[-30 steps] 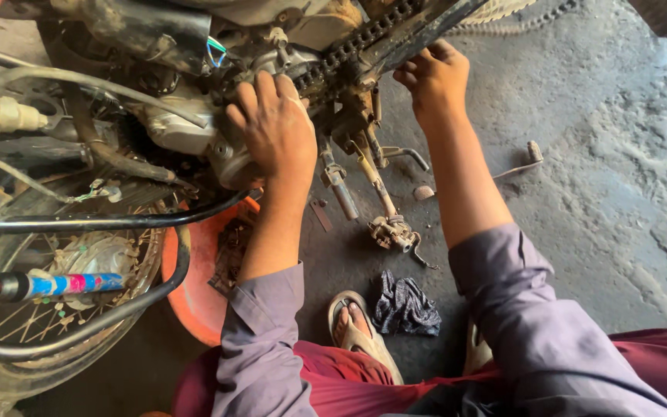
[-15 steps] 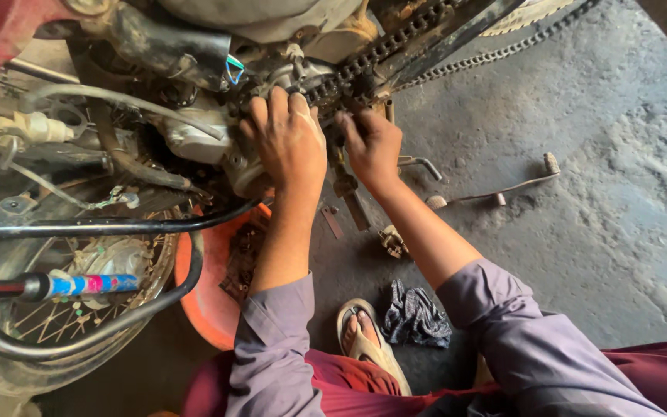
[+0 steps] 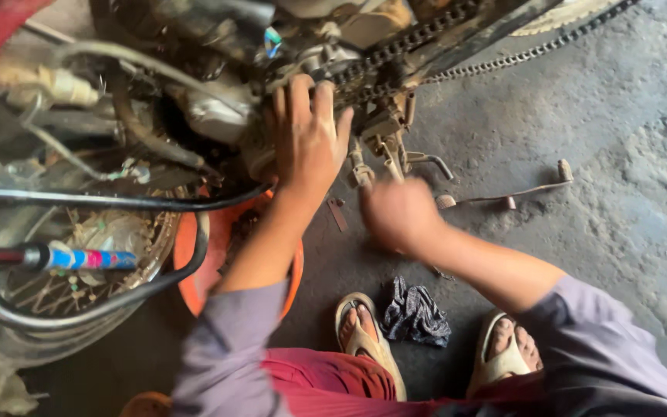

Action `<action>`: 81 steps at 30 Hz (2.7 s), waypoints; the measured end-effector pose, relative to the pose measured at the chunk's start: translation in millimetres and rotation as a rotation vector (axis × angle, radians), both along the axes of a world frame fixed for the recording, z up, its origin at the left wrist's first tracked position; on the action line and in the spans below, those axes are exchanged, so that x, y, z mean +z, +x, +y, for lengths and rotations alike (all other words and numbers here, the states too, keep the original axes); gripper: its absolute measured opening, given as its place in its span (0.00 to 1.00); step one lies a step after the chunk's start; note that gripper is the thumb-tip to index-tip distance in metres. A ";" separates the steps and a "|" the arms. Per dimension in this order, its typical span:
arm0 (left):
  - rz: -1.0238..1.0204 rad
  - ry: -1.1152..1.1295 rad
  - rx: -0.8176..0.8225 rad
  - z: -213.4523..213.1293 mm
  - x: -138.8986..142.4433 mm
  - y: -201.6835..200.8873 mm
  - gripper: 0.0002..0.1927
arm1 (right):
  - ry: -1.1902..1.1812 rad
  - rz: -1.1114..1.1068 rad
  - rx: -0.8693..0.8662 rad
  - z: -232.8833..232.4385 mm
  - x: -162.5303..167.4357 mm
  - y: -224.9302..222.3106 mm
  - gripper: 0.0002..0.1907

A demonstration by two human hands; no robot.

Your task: The person kneels beside a motorcycle and works on the chain and sprocket area near the engine, using wrenches to loosen and tighten fasteners. They pick small parts and hardware from an orange basin, handle a metal rod, and wipe components with a rag while repositioning around the bike.

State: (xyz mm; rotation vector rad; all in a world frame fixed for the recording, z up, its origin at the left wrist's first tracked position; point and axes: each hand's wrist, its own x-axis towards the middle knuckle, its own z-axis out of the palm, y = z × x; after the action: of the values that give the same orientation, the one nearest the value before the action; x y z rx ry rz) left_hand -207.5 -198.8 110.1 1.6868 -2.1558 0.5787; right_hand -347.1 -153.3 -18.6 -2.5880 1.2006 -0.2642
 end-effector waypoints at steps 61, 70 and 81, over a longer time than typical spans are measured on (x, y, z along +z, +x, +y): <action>1.858 0.706 0.166 252.1 -136.2 194.0 0.09 | 0.607 -0.414 0.228 125.0 -34.8 51.5 0.11; 1.387 0.884 -0.053 152.5 -5.6 94.4 0.12 | 1.135 -1.270 -0.192 66.7 51.5 34.2 0.12; 0.411 0.441 -0.130 115.1 36.0 29.3 0.07 | 0.444 -1.369 -0.167 37.0 28.7 -11.4 0.06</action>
State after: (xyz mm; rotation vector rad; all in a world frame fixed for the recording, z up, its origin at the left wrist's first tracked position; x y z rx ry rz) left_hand -178.2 -83.7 146.1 1.6649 -2.1541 -0.2845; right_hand -358.5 -116.3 10.1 -1.3161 0.7410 -1.3195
